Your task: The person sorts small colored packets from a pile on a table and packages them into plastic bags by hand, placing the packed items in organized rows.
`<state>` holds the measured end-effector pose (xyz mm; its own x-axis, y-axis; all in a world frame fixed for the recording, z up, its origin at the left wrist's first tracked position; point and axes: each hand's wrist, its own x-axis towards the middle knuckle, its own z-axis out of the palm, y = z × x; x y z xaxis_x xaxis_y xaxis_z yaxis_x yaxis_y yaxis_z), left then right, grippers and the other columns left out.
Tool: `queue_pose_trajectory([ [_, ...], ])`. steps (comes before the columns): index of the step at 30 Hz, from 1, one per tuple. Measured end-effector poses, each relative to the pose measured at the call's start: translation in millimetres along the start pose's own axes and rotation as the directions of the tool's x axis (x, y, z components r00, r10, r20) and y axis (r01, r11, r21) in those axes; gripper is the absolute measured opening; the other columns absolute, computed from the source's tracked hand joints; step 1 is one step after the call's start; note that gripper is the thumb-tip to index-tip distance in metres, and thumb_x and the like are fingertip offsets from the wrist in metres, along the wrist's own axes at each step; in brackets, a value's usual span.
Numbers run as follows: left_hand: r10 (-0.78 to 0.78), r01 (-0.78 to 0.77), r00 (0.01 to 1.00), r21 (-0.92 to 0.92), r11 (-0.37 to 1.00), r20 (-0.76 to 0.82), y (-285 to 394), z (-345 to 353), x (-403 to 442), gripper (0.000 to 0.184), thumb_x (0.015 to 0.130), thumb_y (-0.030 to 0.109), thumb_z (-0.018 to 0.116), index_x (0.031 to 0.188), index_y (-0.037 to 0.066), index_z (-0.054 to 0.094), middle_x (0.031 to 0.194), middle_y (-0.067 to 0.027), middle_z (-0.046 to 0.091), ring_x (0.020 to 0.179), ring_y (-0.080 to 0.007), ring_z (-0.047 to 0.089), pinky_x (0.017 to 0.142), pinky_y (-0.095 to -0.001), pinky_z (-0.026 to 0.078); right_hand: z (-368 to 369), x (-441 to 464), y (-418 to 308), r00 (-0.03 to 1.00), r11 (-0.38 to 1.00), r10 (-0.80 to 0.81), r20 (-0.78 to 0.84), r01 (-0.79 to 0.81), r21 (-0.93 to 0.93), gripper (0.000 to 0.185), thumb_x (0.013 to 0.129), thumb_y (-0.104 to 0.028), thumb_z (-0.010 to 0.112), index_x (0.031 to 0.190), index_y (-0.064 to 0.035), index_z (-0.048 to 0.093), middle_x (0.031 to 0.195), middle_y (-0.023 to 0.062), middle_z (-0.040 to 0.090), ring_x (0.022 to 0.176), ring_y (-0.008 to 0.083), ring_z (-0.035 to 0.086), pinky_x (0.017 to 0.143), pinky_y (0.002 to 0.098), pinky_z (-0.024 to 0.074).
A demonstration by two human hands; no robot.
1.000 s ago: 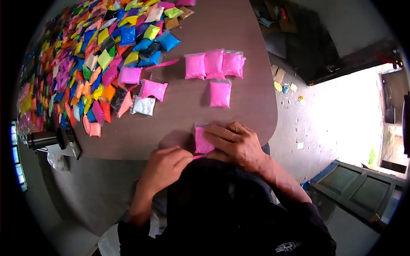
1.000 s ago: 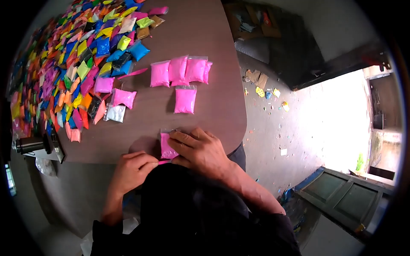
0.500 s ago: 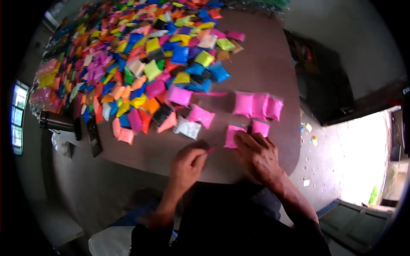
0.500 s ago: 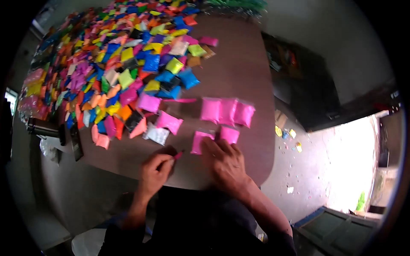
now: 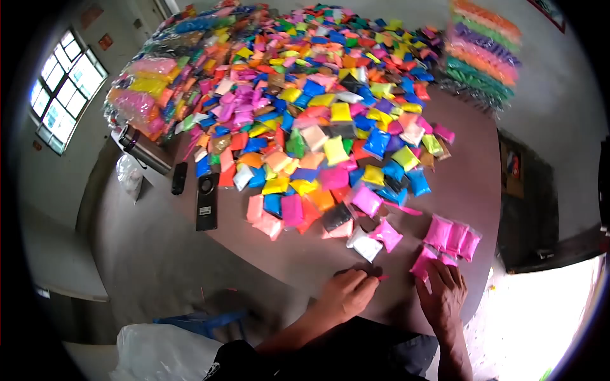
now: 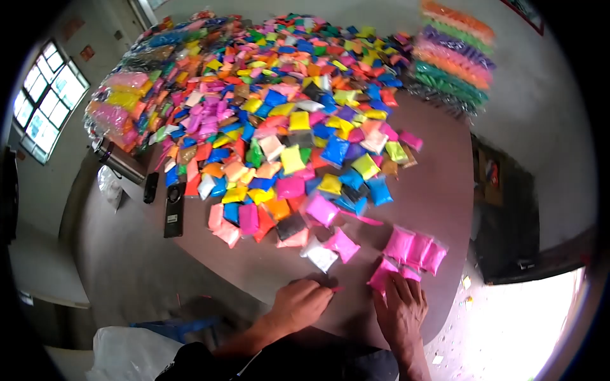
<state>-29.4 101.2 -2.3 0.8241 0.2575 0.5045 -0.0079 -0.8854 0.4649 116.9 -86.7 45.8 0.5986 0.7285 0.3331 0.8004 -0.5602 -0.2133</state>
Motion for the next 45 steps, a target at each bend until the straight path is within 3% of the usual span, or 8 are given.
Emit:
queue_pose_trajectory([
  [6,0.06,-0.06,0.998,-0.033,0.998,-0.005,-8.6,-2.5,-3.5,0.014,0.078,0.013,0.079,0.087,0.013,0.068,0.083,-0.002,0.053,0.073,-0.0222,0.06,0.062,-0.0359,0.051,-3.8,-11.0,-17.7,0.997,0.996,0.059,-0.046,-0.056,0.066,0.028,0.077,-0.015,0.081,0.101,-0.0047,0.073,0.107,0.0103,0.071,0.096,0.0324,0.065,0.084,0.044,0.0539],
  [9,0.069,-0.07,0.998,-0.077,0.995,-0.008,-11.5,-7.5,-2.2,0.017,0.078,0.014,0.08,0.09,0.012,0.069,0.085,-0.0016,0.057,0.077,-0.0219,0.061,0.067,-0.0354,0.052,-1.8,-21.8,-31.0,0.996,0.977,0.025,-0.08,-0.007,0.212,0.024,0.073,0.001,0.078,0.097,-0.0027,0.072,0.102,0.0135,0.073,0.091,0.0349,0.068,0.079,0.0434,0.0561],
  [15,0.162,-0.166,0.981,-0.028,0.986,-0.105,-38.8,-41.5,9.8,0.02,0.081,0.016,0.084,0.096,0.01,0.072,0.095,-0.003,0.068,0.084,-0.0221,0.068,0.071,-0.0346,0.056,37.7,-51.5,-46.7,0.98,0.91,-0.087,-0.18,0.152,0.386,0.018,0.075,0.004,0.075,0.09,-0.0052,0.072,0.092,0.0125,0.072,0.079,0.0322,0.069,0.068,0.0397,0.0557],
  [17,0.079,-0.091,0.98,-0.058,0.994,-0.18,-53.5,-71.5,28.2,0.019,0.081,0.016,0.085,0.094,0.009,0.073,0.092,-0.005,0.072,0.079,-0.0237,0.071,0.067,-0.0352,0.058,41.5,-52.3,-51.5,0.986,0.892,-0.072,-0.153,0.132,0.432,0.018,0.075,0.004,0.075,0.09,-0.0052,0.072,0.091,0.0125,0.071,0.079,0.0322,0.069,0.068,0.0397,0.0557],
  [21,-0.41,0.374,0.893,-0.199,0.906,-0.186,-104.7,-111.9,44.4,0.016,0.089,0.019,0.08,0.095,0.006,0.074,0.081,-0.0114,0.071,0.069,-0.0266,0.07,0.062,-0.0389,0.056,43.3,-45.5,-62.0,0.997,0.886,-0.026,-0.072,0.056,0.46,0.018,0.075,0.004,0.075,0.09,-0.0052,0.072,0.091,0.0125,0.071,0.078,0.0321,0.069,0.068,0.0396,0.0556],
  [26,-0.475,0.41,0.809,-0.247,0.878,-0.347,-199.5,-141.6,70.4,0.012,0.089,0.007,0.079,0.093,-0.001,0.071,0.07,-0.0037,0.064,0.063,-0.0086,0.06,0.056,-0.0251,0.046,46.2,-35.8,-69.0,1.0,0.883,0.002,0.002,-0.003,0.469,0.017,0.075,0.004,0.075,0.089,-0.0052,0.072,0.091,0.0125,0.071,0.078,0.0321,0.069,0.068,0.0395,0.0556],
  [31,-0.493,0.489,0.779,-0.118,0.865,-0.386,-239.2,-165.5,102.5,0.014,0.09,0.011,0.077,0.094,-0.001,0.073,0.083,-0.0153,0.073,0.069,-0.023,0.072,0.061,-0.0329,0.055,47.9,-24.9,-72.9,0.998,0.884,0.02,0.06,-0.046,0.465,0.017,0.075,0.004,0.075,0.089,-0.0052,0.072,0.09,0.0125,0.071,0.077,0.0321,0.069,0.067,0.0395,0.0556],
  [45,-0.306,0.443,0.826,0.209,0.872,-0.473,-348.6,-178.8,158.5,0.031,0.083,0.021,0.084,0.103,0.001,0.073,0.091,-0.0168,0.072,0.083,-0.0346,0.07,0.073,-0.0438,0.057,55.1,-14.7,-75.6,0.99,0.879,0.044,0.132,-0.101,0.465,0.016,0.075,0.003,0.075,0.089,-0.0051,0.072,0.089,0.0125,0.071,0.076,0.032,0.069,0.067,0.0393,0.0554],
])
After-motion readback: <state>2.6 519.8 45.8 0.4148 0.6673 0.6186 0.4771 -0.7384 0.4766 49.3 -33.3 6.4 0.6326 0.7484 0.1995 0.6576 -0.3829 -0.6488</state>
